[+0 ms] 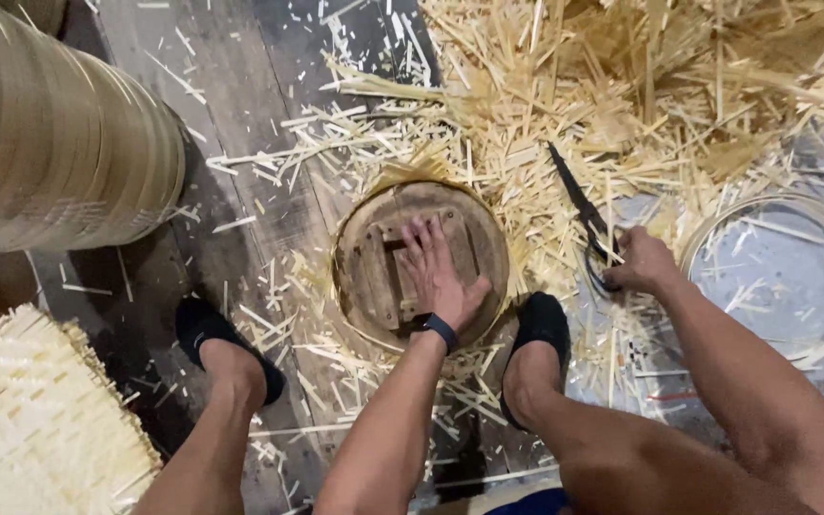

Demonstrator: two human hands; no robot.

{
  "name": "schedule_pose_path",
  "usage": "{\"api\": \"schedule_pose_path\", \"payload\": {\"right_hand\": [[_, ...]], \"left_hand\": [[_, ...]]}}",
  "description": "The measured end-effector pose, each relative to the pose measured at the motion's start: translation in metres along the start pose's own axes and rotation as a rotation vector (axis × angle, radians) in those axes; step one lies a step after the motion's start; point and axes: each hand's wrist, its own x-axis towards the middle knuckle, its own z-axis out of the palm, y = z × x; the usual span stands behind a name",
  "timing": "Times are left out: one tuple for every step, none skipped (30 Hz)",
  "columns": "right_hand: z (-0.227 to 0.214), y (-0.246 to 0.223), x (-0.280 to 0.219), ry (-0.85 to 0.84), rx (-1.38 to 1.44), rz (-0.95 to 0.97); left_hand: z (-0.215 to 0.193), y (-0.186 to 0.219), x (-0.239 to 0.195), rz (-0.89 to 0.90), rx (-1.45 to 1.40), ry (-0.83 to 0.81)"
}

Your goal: The person sits on the floor trimming excess bamboo strips from woven bamboo steamer lids. They hold each lid over a round wooden form, cut the overhanging strip ends with scissors, then set the trimmed lid aside and pick up the next one.

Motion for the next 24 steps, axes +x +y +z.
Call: {"api": "schedule_pose_path", "payload": {"right_hand": [[-0.011, -0.001, -0.001, 0.007, 0.000, 0.000], [-0.020, 0.001, -0.006, -0.146, 0.187, 0.025], [-0.027, 0.003, -0.010, -0.297, 0.375, 0.045], [-0.042, 0.003, -0.023, -0.299, 0.372, 0.052], [-0.058, 0.003, -0.036, -0.336, 0.408, -0.107], [-0.073, 0.003, -0.049, -0.370, 0.445, -0.266], [-0.082, 0.001, -0.061, -0.370, 0.445, -0.257], [-0.092, -0.003, -0.071, -0.388, 0.261, -0.181], [-0.102, -0.007, -0.082, -0.402, 0.080, -0.103], [-0.105, -0.002, -0.079, -0.397, 0.079, -0.101], [-0.108, 0.003, -0.077, -0.425, 0.001, -0.101], [-0.112, 0.008, -0.073, -0.449, -0.078, -0.103], [-0.104, 0.007, -0.054, -0.441, -0.081, -0.103], [-0.093, 0.009, -0.037, -0.569, -0.194, -0.190], [-0.082, 0.011, -0.020, -0.697, -0.308, -0.276], [-0.079, 0.012, 0.012, -0.692, -0.312, -0.280], [-0.077, 0.012, 0.044, -0.658, -0.329, -0.342], [-0.073, 0.011, 0.075, -0.627, -0.343, -0.404], [-0.104, -0.002, 0.080, -0.626, -0.342, -0.407], [-0.134, -0.014, 0.085, -0.473, -0.152, -0.213], [-0.165, -0.027, 0.090, -0.322, 0.035, -0.017], [-0.179, -0.037, 0.095, -0.316, 0.033, -0.024], [-0.193, -0.047, 0.100, -0.173, 0.059, 0.033], [-0.201, -0.050, 0.100, -0.038, 0.089, 0.098]], "left_hand": [[-0.001, 0.001, 0.003, 0.005, -0.003, 0.003], [0.000, 0.000, 0.001, 0.001, -0.011, -0.011], [0.000, -0.001, 0.000, -0.003, -0.018, -0.025], [0.001, -0.001, 0.000, -0.005, -0.022, -0.031], [0.001, -0.001, -0.001, 0.007, -0.012, -0.017], [0.002, -0.001, 0.000, 0.024, -0.001, -0.004], [0.004, -0.002, -0.001, 0.025, -0.004, -0.011], [0.006, -0.004, 0.000, 0.023, 0.011, -0.001], [0.007, -0.005, 0.000, 0.020, 0.026, 0.010], [0.007, -0.005, 0.001, 0.025, 0.022, 0.010], [0.007, -0.004, 0.001, 0.024, 0.031, 0.016], [0.007, -0.003, 0.003, 0.025, 0.040, 0.027], [0.005, -0.003, 0.004, 0.030, 0.035, 0.032], [0.005, -0.003, 0.002, 0.020, 0.039, 0.017], [0.005, -0.004, 0.000, 0.011, 0.043, 0.002], [0.005, -0.005, 0.001, 0.012, 0.041, 0.008], [0.006, -0.006, 0.002, 0.019, 0.036, 0.000], [0.004, -0.008, 0.002, 0.025, 0.034, -0.013], [0.004, -0.007, 0.002, 0.025, 0.036, -0.011], [0.005, -0.007, 0.001, 0.034, 0.025, -0.002], [0.005, -0.008, 0.001, 0.044, 0.014, 0.008], [0.005, -0.008, 0.003, 0.046, 0.013, 0.017], [0.005, -0.009, 0.005, 0.046, 0.019, 0.028], [0.007, -0.011, 0.001, 0.044, 0.028, 0.026]]}}
